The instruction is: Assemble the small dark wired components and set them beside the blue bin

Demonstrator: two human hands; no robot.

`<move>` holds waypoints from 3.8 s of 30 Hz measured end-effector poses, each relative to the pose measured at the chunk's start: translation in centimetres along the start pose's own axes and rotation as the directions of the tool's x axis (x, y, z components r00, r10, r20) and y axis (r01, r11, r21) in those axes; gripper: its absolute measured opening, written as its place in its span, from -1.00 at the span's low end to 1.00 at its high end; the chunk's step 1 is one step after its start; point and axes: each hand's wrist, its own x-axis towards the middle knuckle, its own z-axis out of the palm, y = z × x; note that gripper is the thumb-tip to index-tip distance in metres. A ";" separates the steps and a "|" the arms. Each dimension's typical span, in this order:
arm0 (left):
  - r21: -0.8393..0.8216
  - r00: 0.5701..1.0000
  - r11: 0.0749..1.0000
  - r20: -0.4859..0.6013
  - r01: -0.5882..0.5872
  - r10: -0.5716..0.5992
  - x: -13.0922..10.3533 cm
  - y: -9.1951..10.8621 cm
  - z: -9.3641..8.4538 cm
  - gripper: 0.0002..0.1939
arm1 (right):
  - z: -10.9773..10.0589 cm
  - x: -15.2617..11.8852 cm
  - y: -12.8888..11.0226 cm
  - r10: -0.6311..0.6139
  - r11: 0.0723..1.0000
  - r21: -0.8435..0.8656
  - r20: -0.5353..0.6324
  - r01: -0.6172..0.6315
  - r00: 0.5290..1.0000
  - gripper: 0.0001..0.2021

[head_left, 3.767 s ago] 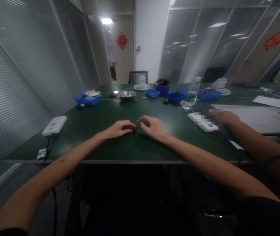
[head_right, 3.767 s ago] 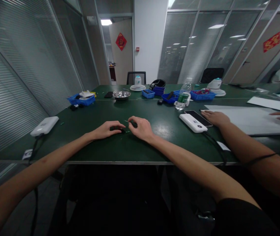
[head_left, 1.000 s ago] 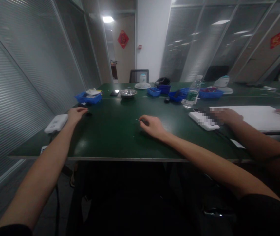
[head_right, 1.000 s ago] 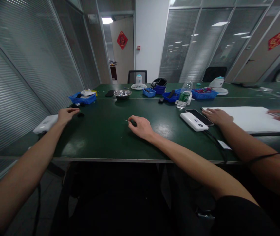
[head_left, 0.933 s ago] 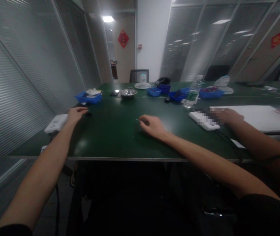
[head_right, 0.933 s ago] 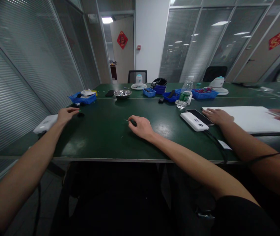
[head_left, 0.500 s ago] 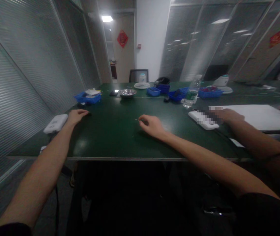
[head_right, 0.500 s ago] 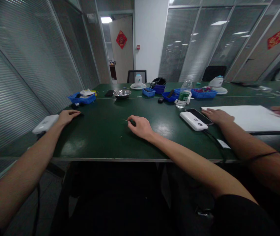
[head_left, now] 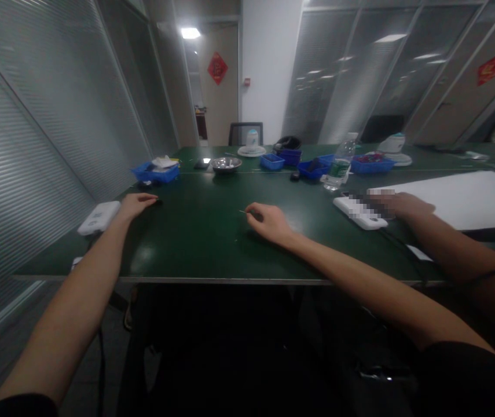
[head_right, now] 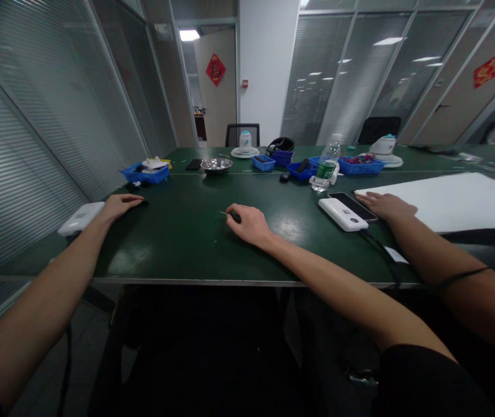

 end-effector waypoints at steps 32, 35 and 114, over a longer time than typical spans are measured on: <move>0.556 0.925 0.747 0.119 -0.363 0.361 -2.2 2.9 0.4 -0.47 | 0.4 0.0 0.2 -0.040 0.999 -0.005 0.023 0.040 0.999 -0.76; 0.529 0.925 0.767 0.103 -0.363 0.367 -2.2 3.0 0.5 -0.54 | 0.3 0.0 0.2 -0.038 0.999 -0.006 0.031 0.038 0.999 -0.77; -0.360 0.556 0.669 0.376 -0.650 0.742 -15.1 18.1 9.7 -0.78 | -0.2 -0.4 -0.6 -0.164 0.986 0.000 0.192 0.167 0.968 -0.78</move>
